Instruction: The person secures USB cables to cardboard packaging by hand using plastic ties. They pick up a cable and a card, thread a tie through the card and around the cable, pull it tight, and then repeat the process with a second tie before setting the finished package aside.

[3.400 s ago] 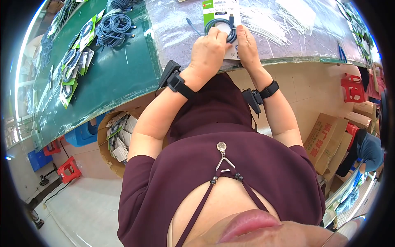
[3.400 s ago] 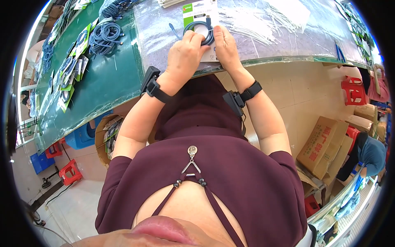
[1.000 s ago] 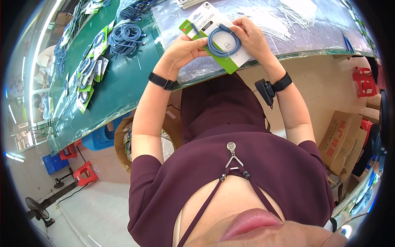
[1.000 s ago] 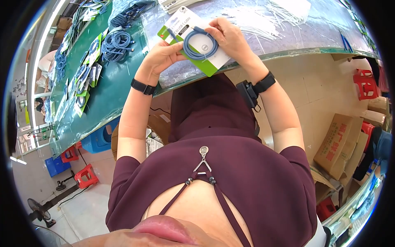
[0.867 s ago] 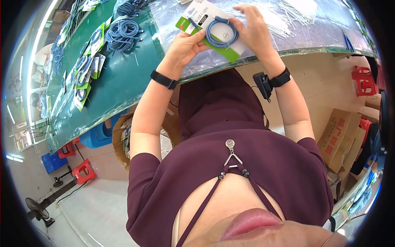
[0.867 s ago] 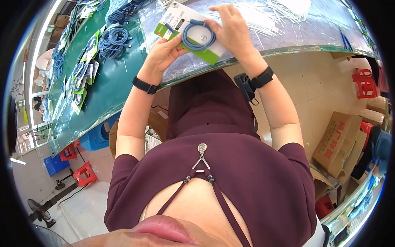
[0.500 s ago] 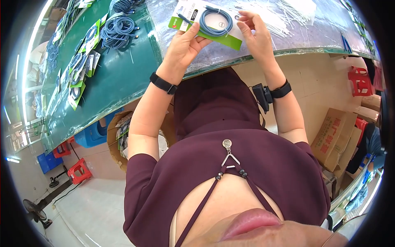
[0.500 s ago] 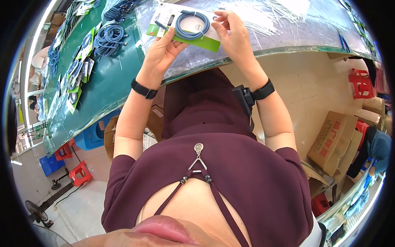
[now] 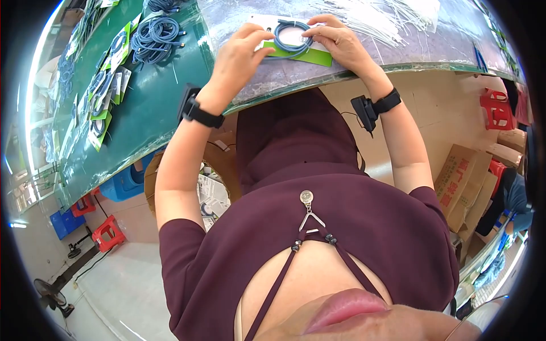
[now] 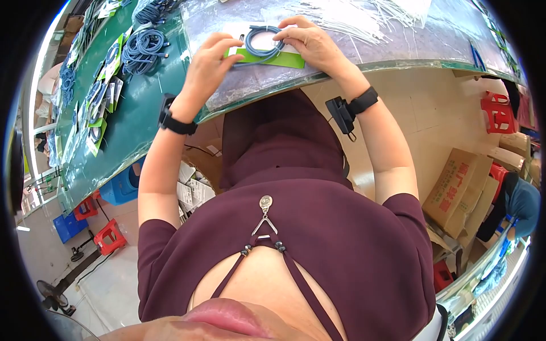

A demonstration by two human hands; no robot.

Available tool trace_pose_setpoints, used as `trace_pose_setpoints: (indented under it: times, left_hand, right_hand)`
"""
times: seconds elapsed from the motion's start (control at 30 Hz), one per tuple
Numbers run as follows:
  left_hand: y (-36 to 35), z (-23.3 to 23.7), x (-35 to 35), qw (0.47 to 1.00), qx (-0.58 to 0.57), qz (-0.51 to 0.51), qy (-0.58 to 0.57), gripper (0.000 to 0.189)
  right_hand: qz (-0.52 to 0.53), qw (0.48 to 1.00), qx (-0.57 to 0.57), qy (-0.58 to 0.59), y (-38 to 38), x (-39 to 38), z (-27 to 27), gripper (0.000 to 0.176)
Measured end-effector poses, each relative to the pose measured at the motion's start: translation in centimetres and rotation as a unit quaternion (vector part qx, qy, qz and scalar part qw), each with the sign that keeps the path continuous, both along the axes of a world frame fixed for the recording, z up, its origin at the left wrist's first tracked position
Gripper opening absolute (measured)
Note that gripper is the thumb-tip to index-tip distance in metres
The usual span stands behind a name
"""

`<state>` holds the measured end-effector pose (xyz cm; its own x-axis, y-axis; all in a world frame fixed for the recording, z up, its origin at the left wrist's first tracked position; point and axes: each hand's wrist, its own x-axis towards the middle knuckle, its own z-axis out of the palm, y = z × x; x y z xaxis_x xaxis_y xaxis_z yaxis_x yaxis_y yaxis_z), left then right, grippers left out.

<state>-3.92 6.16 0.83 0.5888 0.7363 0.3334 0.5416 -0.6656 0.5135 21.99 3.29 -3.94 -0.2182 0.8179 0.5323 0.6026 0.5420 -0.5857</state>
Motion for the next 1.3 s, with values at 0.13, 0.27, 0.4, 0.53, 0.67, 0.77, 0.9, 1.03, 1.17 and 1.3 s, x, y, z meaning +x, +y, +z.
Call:
trace_pose_setpoints:
  times: [0.13,0.27,0.4,0.53,0.67,0.77,0.9,1.03,1.17,1.3]
  left_hand:
    - [-0.4,-1.2,1.6,0.997,0.061,-0.046,0.002,0.023]
    - [-2.2,-1.1,1.3,0.991,0.109,-0.073,0.016,0.021]
    - [-2.0,-2.8,1.1,0.983,0.16,-0.075,0.048,0.017]
    - [-1.9,-2.7,1.8,0.979,0.175,-0.067,0.075,0.013]
    - [-2.7,-1.9,3.0,0.975,0.188,-0.056,0.106,0.009]
    - [-3.0,-1.8,3.9,0.969,0.204,-0.047,0.128,0.006]
    - [-3.0,-1.6,4.7,0.959,0.233,-0.037,0.156,0.004]
    - [-3.1,-1.5,5.4,0.952,0.252,-0.032,0.172,0.004]
    - [-3.3,-2.1,5.6,0.953,0.256,-0.025,0.161,0.006]
    - [-2.8,-2.1,4.7,0.972,0.217,-0.017,0.088,0.01]
  right_hand:
    - [0.058,0.996,-0.068,-0.009,0.2,0.4,1.4,0.016]
    - [0.044,0.994,-0.101,-0.007,-0.1,0.3,1.7,0.016]
    - [0.04,0.997,-0.056,-0.034,0.1,0.0,1.6,0.015]
    - [0.059,0.996,-0.009,-0.072,0.1,0.3,1.5,0.018]
    - [0.073,0.991,-0.014,-0.108,-0.2,0.1,1.5,0.016]
    - [0.07,0.99,0.006,-0.124,-0.3,0.1,1.4,0.016]
    - [0.07,0.993,-0.013,-0.096,-0.3,0.1,1.2,0.016]
    - [0.063,0.993,-0.024,-0.1,-0.7,-0.3,1.3,0.015]
    - [0.059,0.992,-0.01,-0.115,-1.1,-0.6,1.6,0.013]
    - [0.029,0.995,-0.013,-0.09,-1.4,-1.2,1.2,0.014]
